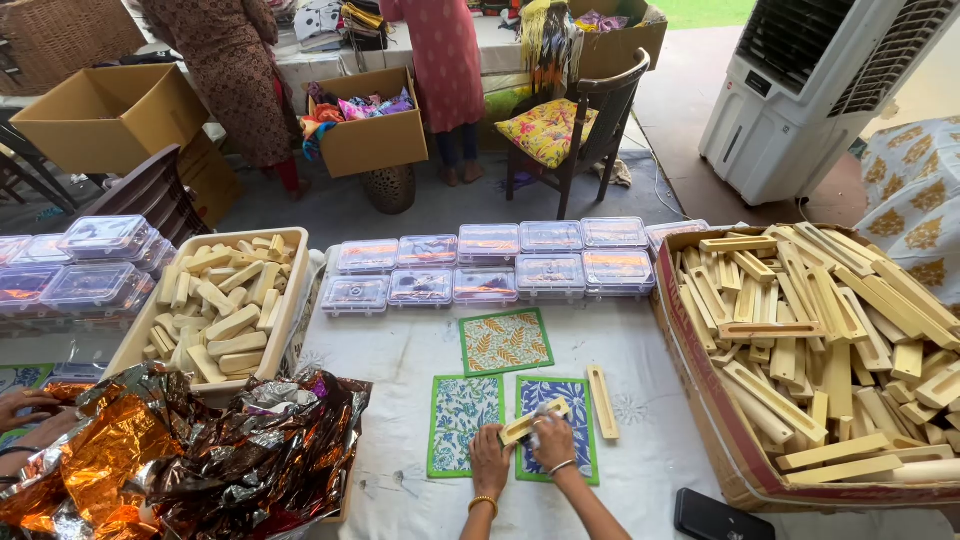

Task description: The person wipes small, rectangular wooden pieces with a white cloth. They pick up the pieces from a large cardboard box, clean them individually, and place them on a patterned mat on the table. The workspace includes several plastic containers and foil-wrapped items.

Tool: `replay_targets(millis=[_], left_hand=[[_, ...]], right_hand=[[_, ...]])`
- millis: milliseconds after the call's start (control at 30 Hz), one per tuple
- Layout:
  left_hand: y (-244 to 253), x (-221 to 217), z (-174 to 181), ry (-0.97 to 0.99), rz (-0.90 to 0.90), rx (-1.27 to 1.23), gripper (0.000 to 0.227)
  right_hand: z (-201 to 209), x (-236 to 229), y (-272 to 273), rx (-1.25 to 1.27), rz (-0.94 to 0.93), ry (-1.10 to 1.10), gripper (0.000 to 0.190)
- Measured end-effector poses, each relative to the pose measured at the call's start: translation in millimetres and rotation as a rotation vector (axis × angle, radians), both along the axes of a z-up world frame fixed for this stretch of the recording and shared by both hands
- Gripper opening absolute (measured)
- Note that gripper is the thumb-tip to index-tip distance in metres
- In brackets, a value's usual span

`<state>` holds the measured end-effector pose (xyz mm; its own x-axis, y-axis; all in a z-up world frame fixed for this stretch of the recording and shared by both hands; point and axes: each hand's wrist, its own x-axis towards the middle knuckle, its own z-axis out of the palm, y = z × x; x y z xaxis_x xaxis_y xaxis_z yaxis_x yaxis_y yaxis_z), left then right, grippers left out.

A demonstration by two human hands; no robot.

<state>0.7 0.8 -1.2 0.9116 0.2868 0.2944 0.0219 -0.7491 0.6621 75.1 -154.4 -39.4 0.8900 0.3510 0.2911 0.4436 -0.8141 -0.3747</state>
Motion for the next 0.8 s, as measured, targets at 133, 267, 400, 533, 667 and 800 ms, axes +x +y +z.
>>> replay_targets(millis=[133,267,400,533,667,800], left_hand=[[-3,-4,1,-0.029,0.010,0.018,0.044],[-2,-5,10,0.021,-0.001,0.029,0.043],[-2,-3,12,0.064,-0.015,0.016,0.045],[-1,0,-13,0.066,0.012,0.112,0.042],[0,2,-2,0.062,0.013,0.058,0.047],[-2,-2,-2,0.087,-0.023,0.039,0.045]], right_hand=[[3,-8,7,0.020,0.123,-0.052,0.041],[72,-10,10,0.113,0.033,0.217,0.028],[27,2,21,0.216,0.117,-0.092,0.041],[13,-23,22,-0.036,0.223,-0.001,0.064],[12,-8,-8,-0.396,0.190,0.143,0.073],[53,6,-32,-0.478,-0.003,0.267,0.073]])
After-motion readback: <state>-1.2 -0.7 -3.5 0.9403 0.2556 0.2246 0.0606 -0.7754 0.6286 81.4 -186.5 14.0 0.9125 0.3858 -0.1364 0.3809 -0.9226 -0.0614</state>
